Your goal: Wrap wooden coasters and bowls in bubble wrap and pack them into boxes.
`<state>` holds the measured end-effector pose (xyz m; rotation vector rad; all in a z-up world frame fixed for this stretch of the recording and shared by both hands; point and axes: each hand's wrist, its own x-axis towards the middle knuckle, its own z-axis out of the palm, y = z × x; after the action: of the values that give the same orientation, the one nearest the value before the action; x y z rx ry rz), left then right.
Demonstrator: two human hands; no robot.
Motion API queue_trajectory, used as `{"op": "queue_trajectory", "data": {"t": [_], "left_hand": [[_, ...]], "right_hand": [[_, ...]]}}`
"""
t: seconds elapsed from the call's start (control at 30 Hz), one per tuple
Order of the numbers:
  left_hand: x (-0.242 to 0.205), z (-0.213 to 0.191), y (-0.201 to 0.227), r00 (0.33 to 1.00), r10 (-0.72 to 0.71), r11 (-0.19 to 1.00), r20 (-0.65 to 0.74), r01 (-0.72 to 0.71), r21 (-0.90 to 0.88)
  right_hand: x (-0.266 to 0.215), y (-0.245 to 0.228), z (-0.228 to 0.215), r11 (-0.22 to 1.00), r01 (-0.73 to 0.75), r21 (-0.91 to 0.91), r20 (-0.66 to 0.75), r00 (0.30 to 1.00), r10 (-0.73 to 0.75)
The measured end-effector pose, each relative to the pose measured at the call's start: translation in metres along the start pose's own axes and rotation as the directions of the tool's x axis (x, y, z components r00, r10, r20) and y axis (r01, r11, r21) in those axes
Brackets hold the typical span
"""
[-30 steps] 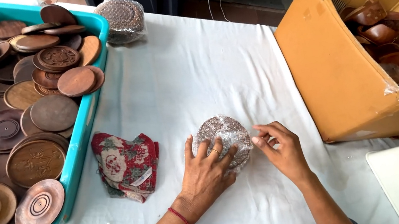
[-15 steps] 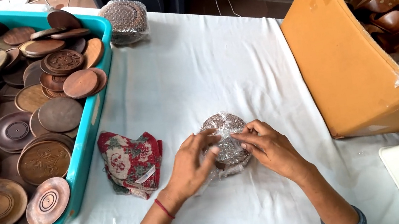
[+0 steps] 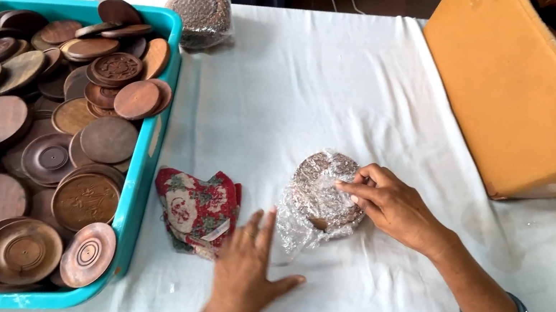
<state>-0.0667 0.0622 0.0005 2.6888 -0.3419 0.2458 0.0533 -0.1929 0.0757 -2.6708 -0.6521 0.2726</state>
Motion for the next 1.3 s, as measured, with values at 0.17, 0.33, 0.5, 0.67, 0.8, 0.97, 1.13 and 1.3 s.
{"op": "queue_trajectory", "data": {"t": [0.17,0.33,0.5,0.67,0.8,0.97,1.13,1.3], "left_hand": [[0.007,-0.005,0.047,0.979,-0.194,0.976,0.063,0.186,0.111],[0.002,0.022,0.026,0.964,-0.255,0.913,-0.077,0.213,-0.348],[0.013,-0.024,0.032,0.837,-0.545,0.534,0.046,0.389,-0.751],[0.010,-0.046,0.041,0.930,-0.227,0.635,-0.289,-0.083,-0.768],[-0.005,-0.049,0.025,0.844,-0.265,0.907,-0.466,0.055,-0.417],[-0.014,-0.014,0.061,0.952,0.048,0.996,-0.301,-0.069,-0.060],[0.016,0.006,0.067,0.961,0.215,0.975,-0.171,-0.201,0.098],[0.025,0.017,0.055,0.966,0.228,0.955,-0.120,-0.197,0.223]], "right_hand": [[0.001,0.010,0.008,0.991,0.125,0.051,-0.106,0.987,-0.119],[0.000,0.008,0.007,0.994,0.104,0.021,-0.104,0.989,-0.101],[-0.001,0.009,0.010,0.993,0.115,0.012,-0.109,0.988,-0.113],[-0.001,0.010,0.011,0.991,0.136,-0.016,-0.134,0.981,-0.137],[0.001,0.016,0.013,0.983,0.183,0.009,-0.157,0.971,-0.179],[0.003,0.013,0.013,0.992,0.125,-0.001,-0.108,0.986,-0.125],[0.001,0.014,0.016,0.985,0.168,-0.025,-0.165,0.972,-0.170],[0.001,0.012,0.014,0.990,0.144,0.015,-0.147,0.979,-0.140]]}}
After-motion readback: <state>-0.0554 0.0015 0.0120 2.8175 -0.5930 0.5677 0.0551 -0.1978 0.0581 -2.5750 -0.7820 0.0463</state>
